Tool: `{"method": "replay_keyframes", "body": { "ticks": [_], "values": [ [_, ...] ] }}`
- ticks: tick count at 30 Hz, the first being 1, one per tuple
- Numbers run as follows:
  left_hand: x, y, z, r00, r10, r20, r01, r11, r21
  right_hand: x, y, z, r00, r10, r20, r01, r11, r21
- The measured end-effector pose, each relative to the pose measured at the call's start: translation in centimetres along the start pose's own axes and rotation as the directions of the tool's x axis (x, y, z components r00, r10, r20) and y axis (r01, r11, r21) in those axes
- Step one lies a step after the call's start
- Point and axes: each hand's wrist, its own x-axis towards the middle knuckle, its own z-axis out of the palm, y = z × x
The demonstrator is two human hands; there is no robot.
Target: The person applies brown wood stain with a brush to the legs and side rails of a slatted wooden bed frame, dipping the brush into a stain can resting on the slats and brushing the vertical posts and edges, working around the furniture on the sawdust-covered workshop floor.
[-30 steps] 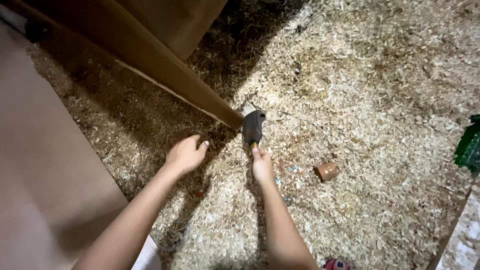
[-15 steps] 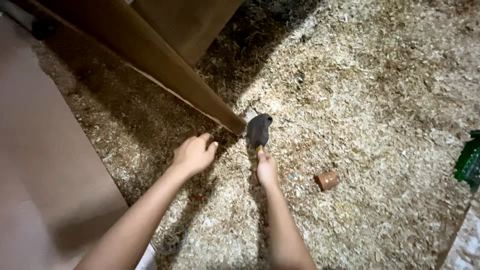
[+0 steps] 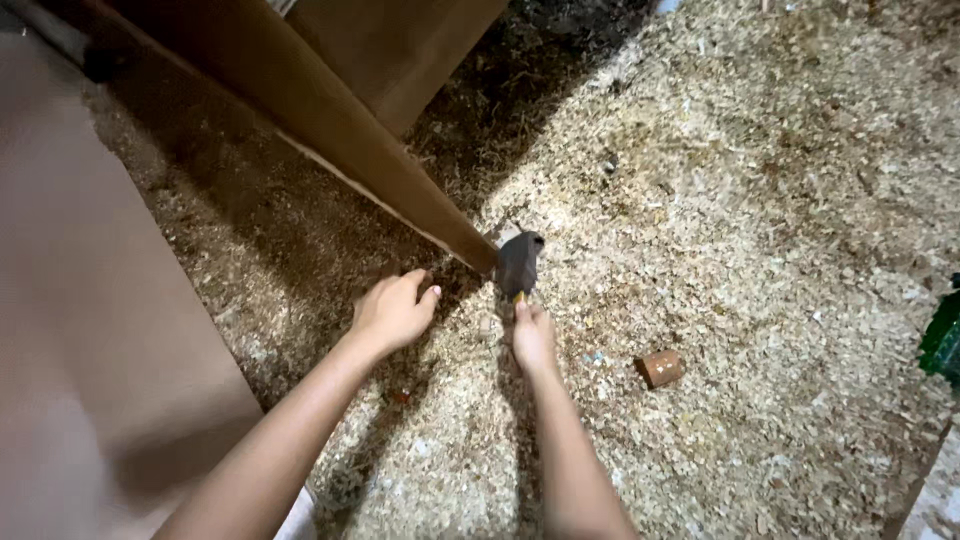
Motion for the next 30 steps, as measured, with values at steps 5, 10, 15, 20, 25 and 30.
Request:
{"method": "replay_keyframes", "body": {
  "ticks": [5, 10, 15, 20, 25, 30],
  "values": [
    [-0.3, 0.7, -0.5, 1.0, -0.025, 0.015, 0.024, 0.998, 0.065, -0.9, 0.8, 1.1, 0.984, -0.164, -0.066, 0.139, 0.949, -0.282],
    [-0.1, 0.3, -0.3, 1.0, -0.017, 0.008, 0.017, 1.0, -0.011, -1.3, 1.0, 0.4, 0.986, -0.09, -0.14, 0.053, 0.967, -0.249],
    [0.0, -0.3, -0.4, 0.999, -0.035, 0.029, 0.035, 0.999, -0.004, -2.6, -0.2, 2.3, 1.0, 0.011, -0.008, -0.012, 0.99, -0.137],
    [-0.1, -0.6, -0.7, 0.99, -0.106, 0.097, 0.107, 0.994, 0.004, -3.2, -1.0, 2.1, 0.993, 0.119, 0.004, -0.118, 0.991, -0.07],
    [1.2, -2.1, 0.1, 0.978, -0.132, 0.164, 0.138, 0.99, -0.027, -0.1, -1.6, 1.2, 0.999, 0.014, -0.037, -0.011, 0.995, 0.095],
    [2.6, -3.2, 0.9, 1.0, 0.003, 0.003, -0.003, 1.0, -0.011, -0.5, 1.1, 2.7, 0.981, -0.18, -0.066, 0.163, 0.964, -0.209]
  ]
}}
